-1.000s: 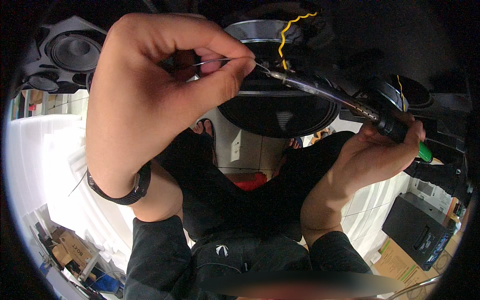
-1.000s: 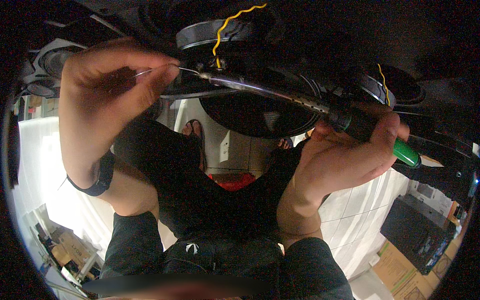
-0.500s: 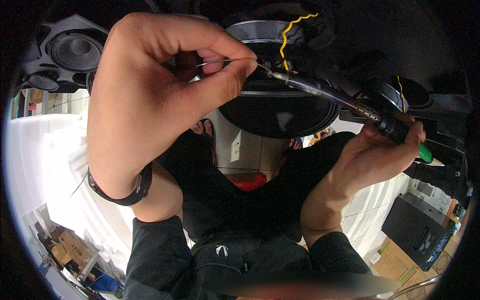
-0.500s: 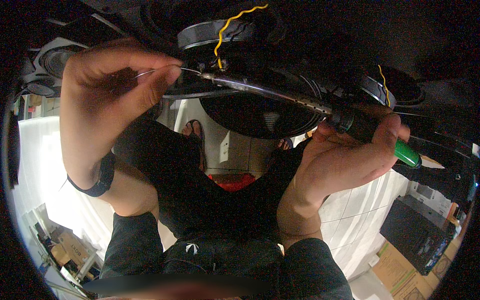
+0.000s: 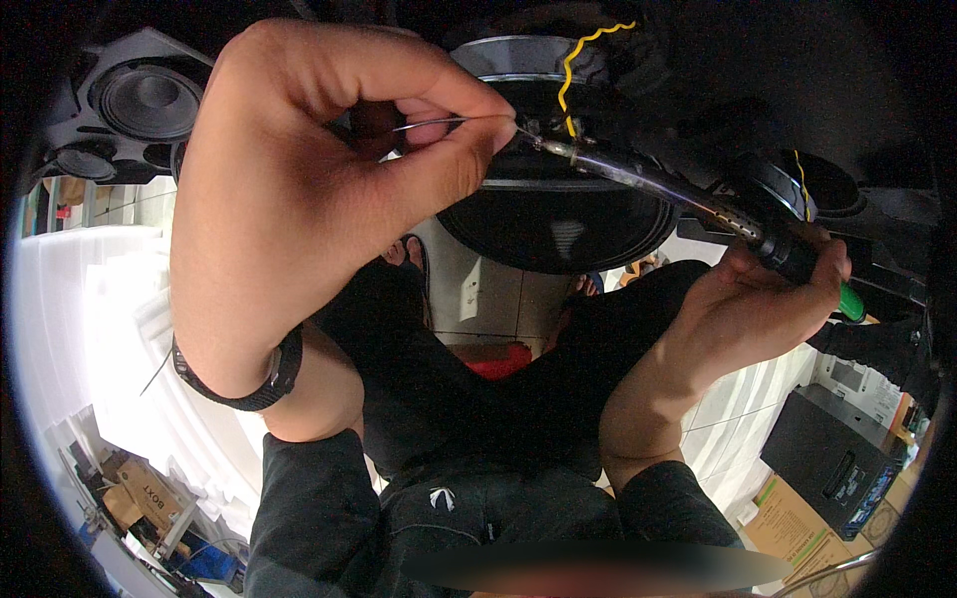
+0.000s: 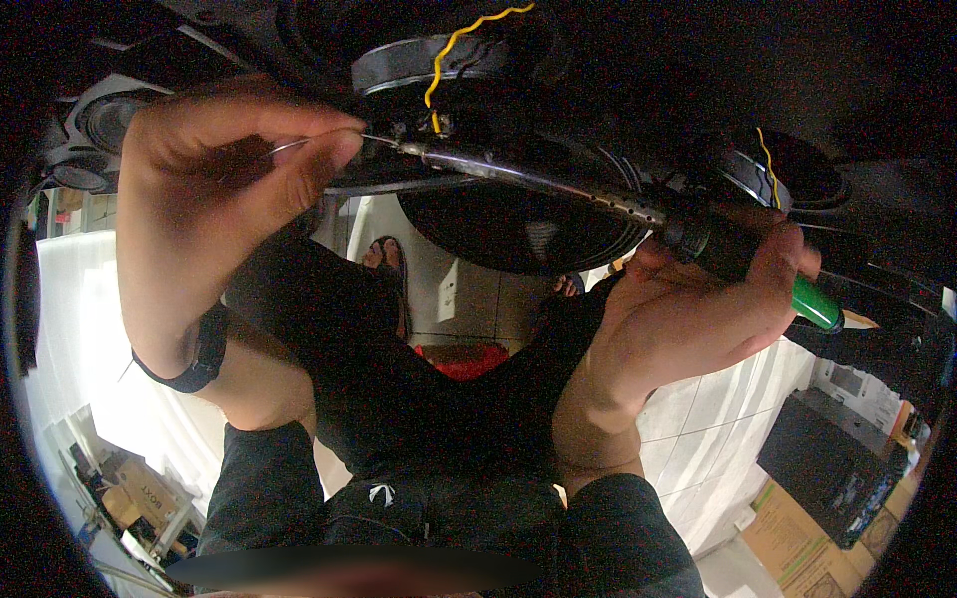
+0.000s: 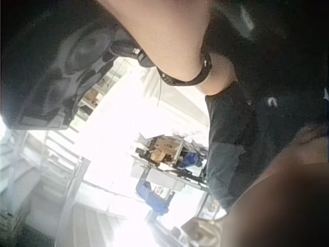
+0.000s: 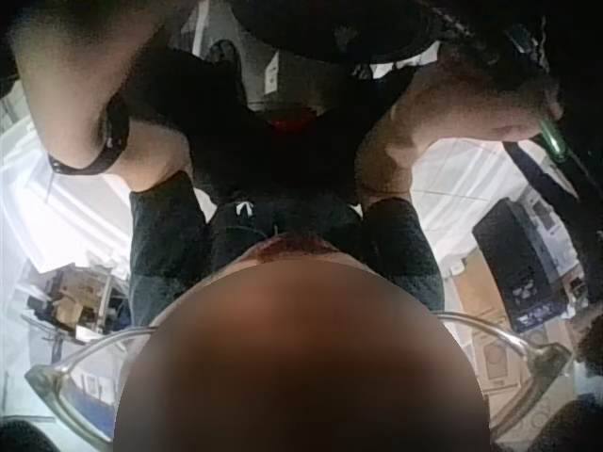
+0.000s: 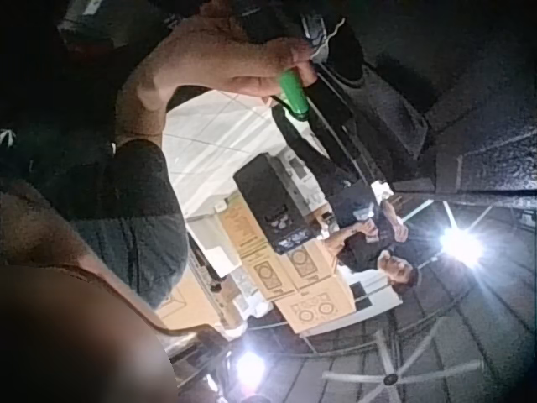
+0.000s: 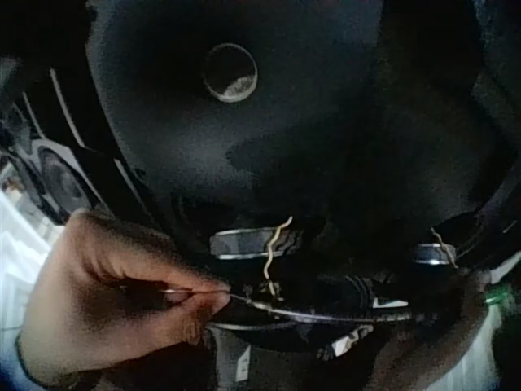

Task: The person solders wires to speaker terminals using a soldering iron and solder wire. They then place a foam pad over the speaker and reposition the speaker within the enclosure.

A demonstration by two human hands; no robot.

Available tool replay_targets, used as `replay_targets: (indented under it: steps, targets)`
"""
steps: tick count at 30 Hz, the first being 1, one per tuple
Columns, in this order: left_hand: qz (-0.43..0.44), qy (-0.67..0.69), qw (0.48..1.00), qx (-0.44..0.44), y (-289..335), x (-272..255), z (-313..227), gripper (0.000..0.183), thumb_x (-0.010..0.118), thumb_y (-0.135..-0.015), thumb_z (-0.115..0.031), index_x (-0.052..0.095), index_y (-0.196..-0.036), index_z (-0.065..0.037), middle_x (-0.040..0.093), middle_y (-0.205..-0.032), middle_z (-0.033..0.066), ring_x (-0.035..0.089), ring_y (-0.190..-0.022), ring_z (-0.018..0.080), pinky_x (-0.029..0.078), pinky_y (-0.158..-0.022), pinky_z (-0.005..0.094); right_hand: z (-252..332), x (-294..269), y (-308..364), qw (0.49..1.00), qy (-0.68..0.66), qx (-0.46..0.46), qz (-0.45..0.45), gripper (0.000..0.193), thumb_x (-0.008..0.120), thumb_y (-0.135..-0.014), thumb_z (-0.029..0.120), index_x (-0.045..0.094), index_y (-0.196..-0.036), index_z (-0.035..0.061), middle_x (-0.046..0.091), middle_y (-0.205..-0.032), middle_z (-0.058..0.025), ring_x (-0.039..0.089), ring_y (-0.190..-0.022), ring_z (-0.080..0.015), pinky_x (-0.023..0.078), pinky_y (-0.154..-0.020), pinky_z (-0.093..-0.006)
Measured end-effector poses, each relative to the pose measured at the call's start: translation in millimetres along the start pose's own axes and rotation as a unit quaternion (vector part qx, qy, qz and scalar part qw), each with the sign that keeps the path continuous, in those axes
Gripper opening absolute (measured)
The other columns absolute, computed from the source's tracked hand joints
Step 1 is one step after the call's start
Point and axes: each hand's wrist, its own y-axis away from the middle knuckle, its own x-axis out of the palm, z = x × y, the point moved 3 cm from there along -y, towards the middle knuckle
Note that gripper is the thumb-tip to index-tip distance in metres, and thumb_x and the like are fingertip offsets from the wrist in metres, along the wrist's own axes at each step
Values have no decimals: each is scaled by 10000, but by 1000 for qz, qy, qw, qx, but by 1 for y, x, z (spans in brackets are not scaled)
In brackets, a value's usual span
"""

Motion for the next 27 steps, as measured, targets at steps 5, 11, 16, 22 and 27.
replay_targets:
  steps: [5,11,16,22,27]
  targets:
    - [-48,45,991,120,4,6,2,176,798,-826,5,779,-1001,-1,763,-885,66,663,-801,77,511,-732,224,1,0,0,1000,-11,6,10,108,566,-937,201,588,-917,98,644,-869,-62,670,-777,-201,601,-733,-347]
    - [-52,100,988,108,4,10,12,167,803,-823,-2,788,-989,-15,763,-876,55,638,-762,64,491,-710,216,-2,0,1,1000,-19,9,-19,105,563,-936,205,603,-933,107,649,-908,-57,668,-836,-194,599,-745,-354]
    - [-50,52,989,128,3,9,9,163,803,-820,3,789,-981,-13,763,-868,52,632,-757,60,485,-703,208,-2,-4,-2,1000,8,6,-11,116,554,-930,207,607,-913,106,647,-909,-54,656,-843,-198,581,-767,-368]
    - [-56,74,990,107,4,12,10,174,795,-809,35,789,-976,-13,761,-861,40,626,-752,54,483,-695,207,-2,-12,-8,999,5,-8,49,315,525,-1018,326,631,-1043,30,692,-954,-114,715,-856,-209,608,-766,-339]
    - [-88,42,986,133,4,13,-4,185,800,-798,42,790,-974,-17,754,-846,35,617,-741,50,479,-684,206,-4,-16,-7,998,-40,5,56,322,532,-1016,336,636,-1053,34,688,-983,-116,706,-911,-212,604,-786,-336]
